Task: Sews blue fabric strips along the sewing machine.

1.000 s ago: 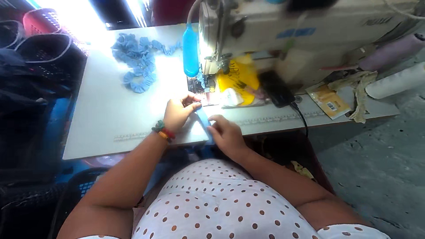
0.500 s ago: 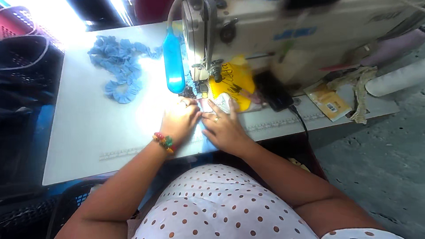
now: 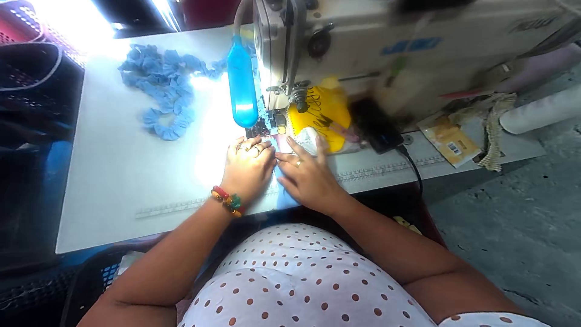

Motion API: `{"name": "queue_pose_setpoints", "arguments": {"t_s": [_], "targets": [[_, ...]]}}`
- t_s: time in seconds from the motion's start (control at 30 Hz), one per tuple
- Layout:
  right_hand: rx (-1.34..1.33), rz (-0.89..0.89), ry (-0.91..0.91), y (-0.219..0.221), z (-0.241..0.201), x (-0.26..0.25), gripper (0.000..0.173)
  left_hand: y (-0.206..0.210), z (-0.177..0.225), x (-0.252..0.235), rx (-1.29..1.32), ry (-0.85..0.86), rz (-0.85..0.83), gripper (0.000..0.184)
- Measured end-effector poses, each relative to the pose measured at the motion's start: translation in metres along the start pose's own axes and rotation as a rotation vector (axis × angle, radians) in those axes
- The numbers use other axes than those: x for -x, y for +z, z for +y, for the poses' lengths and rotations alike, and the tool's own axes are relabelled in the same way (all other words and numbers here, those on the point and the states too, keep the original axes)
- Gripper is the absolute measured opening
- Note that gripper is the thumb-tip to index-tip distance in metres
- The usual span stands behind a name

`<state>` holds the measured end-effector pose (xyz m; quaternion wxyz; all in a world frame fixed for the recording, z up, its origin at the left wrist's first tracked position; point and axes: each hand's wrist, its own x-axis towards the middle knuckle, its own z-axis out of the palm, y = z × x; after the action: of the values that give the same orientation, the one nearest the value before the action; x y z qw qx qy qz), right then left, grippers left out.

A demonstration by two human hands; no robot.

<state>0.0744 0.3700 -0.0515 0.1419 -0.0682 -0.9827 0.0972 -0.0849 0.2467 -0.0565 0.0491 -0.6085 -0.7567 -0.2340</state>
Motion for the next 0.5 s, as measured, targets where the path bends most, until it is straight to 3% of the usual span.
{"name": "queue_pose_setpoints", "arguments": {"t_s": [0.5], "targets": [[-0.009,-0.085,0.147,-0.002,-0.004,-0.02,0.043,0.001,-0.02,-0.022,0.015,-0.053,-0.105,0.045]]}}
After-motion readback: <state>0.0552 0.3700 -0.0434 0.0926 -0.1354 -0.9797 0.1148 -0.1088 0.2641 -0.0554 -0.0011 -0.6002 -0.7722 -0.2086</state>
